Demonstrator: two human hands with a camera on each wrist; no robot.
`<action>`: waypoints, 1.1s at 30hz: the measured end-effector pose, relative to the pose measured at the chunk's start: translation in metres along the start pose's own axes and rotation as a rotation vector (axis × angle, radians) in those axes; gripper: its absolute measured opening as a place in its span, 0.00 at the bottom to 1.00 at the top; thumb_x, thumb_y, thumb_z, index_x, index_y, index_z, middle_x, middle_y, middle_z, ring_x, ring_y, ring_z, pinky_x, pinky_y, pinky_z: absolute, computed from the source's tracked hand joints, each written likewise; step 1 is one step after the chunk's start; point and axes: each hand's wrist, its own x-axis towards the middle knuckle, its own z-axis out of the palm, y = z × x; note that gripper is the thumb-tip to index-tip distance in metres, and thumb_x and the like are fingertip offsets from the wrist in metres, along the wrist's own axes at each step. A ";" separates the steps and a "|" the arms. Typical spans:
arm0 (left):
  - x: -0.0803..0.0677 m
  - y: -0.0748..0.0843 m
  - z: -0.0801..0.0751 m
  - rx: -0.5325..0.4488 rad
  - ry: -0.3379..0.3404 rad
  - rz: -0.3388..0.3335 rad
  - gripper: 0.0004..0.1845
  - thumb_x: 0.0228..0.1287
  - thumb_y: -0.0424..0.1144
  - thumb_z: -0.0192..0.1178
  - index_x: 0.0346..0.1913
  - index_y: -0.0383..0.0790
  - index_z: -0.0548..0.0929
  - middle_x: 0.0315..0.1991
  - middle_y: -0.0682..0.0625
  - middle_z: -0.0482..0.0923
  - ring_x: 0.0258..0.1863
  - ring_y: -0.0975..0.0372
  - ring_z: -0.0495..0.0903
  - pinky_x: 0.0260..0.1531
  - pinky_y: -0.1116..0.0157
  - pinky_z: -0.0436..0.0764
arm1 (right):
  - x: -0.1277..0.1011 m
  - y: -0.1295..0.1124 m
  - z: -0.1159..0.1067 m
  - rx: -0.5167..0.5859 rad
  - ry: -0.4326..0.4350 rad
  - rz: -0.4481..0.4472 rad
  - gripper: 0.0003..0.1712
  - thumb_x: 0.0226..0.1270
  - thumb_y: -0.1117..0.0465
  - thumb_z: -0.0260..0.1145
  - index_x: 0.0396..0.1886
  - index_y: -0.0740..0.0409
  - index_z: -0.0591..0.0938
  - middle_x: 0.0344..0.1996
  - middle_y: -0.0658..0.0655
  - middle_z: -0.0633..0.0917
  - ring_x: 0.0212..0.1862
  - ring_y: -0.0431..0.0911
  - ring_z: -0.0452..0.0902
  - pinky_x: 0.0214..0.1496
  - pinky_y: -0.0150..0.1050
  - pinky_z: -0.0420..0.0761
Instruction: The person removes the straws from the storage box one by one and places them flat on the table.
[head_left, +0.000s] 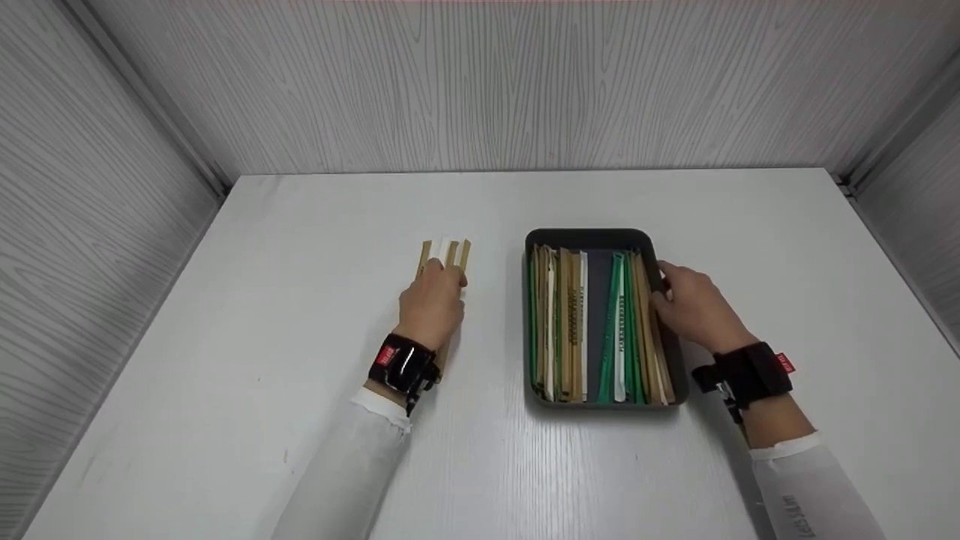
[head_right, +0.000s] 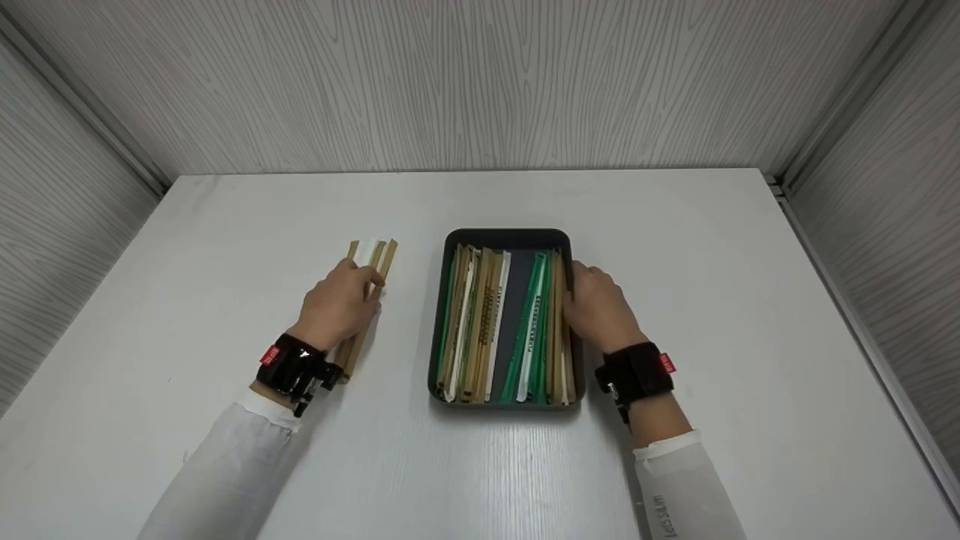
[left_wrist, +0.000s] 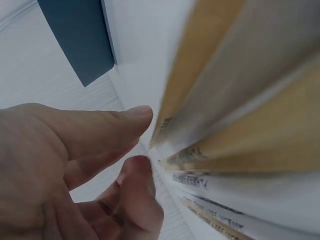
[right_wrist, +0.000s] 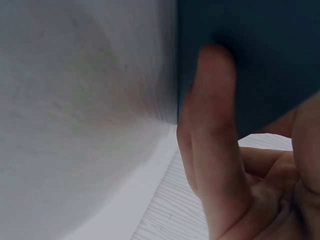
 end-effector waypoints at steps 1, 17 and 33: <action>0.000 0.001 0.000 0.011 -0.003 -0.001 0.10 0.66 0.25 0.65 0.48 0.33 0.88 0.44 0.38 0.80 0.39 0.48 0.84 0.34 0.51 0.86 | 0.000 0.000 0.000 0.002 -0.001 0.003 0.32 0.78 0.66 0.54 0.76 0.77 0.62 0.54 0.76 0.81 0.45 0.58 0.80 0.42 0.49 0.83; -0.001 0.002 0.005 0.014 -0.009 0.004 0.06 0.68 0.21 0.59 0.39 0.26 0.87 0.37 0.36 0.81 0.33 0.48 0.83 0.33 0.52 0.85 | 0.000 0.001 0.000 -0.004 -0.003 0.017 0.32 0.78 0.66 0.53 0.76 0.77 0.61 0.57 0.77 0.79 0.47 0.58 0.80 0.43 0.50 0.82; -0.001 0.001 0.003 0.025 -0.018 -0.014 0.08 0.67 0.20 0.59 0.44 0.24 0.87 0.38 0.34 0.82 0.34 0.48 0.85 0.33 0.53 0.87 | 0.000 0.000 -0.001 0.004 -0.002 -0.009 0.30 0.78 0.66 0.54 0.74 0.77 0.64 0.50 0.74 0.82 0.40 0.55 0.80 0.36 0.46 0.82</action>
